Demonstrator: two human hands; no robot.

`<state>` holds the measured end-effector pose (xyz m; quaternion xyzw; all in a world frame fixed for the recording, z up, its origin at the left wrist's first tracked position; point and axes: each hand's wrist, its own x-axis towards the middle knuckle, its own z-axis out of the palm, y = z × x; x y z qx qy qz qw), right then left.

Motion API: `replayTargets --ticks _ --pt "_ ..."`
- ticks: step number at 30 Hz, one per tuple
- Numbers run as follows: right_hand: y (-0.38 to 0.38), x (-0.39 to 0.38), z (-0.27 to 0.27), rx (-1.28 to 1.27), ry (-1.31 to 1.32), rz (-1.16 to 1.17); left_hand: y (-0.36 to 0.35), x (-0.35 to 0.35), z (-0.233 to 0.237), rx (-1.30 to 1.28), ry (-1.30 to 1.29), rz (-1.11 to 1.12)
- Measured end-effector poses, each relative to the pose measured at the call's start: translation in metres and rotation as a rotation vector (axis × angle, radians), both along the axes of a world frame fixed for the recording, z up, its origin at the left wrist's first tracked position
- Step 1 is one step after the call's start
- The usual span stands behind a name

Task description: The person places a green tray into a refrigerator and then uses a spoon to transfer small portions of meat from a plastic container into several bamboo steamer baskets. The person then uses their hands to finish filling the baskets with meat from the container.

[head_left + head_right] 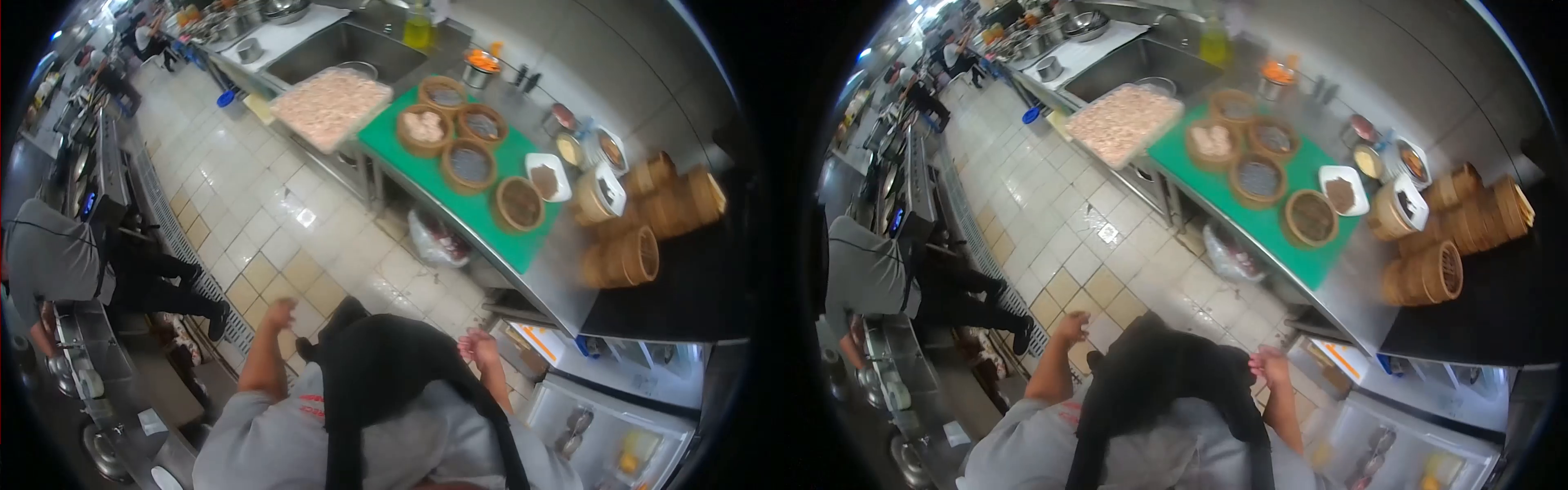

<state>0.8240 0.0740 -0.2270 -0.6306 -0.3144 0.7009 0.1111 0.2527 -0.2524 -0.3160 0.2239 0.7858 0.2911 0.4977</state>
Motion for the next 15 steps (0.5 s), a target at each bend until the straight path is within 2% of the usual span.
replayTargets --ticks 1,3,5,8,11,13,15 --pt "0.001 -0.037 0.012 0.033 -0.011 0.086 0.028 -0.003 0.05 -0.098 -0.121 0.31" --pt "0.019 -0.103 0.039 0.165 -0.007 0.268 0.062 -0.034 0.101 -0.034 -0.137 0.487" --pt "0.043 -0.155 0.058 0.355 0.017 0.457 0.092 -0.078 0.115 0.045 -0.124 0.459" --pt "0.079 -0.228 0.107 0.74 -0.013 0.638 0.154 -0.121 0.171 0.228 -0.097 0.48" --pt "0.112 -0.293 0.154 0.879 0.004 0.726 0.213 -0.162 0.21 0.336 -0.072 0.43" --pt "0.129 -0.337 0.179 0.848 0.114 0.697 0.25 -0.19 0.232 0.409 -0.044 0.402" --pt "0.146 -0.38 0.183 0.897 0.157 0.719 0.278 -0.213 0.249 0.459 -0.013 0.395"
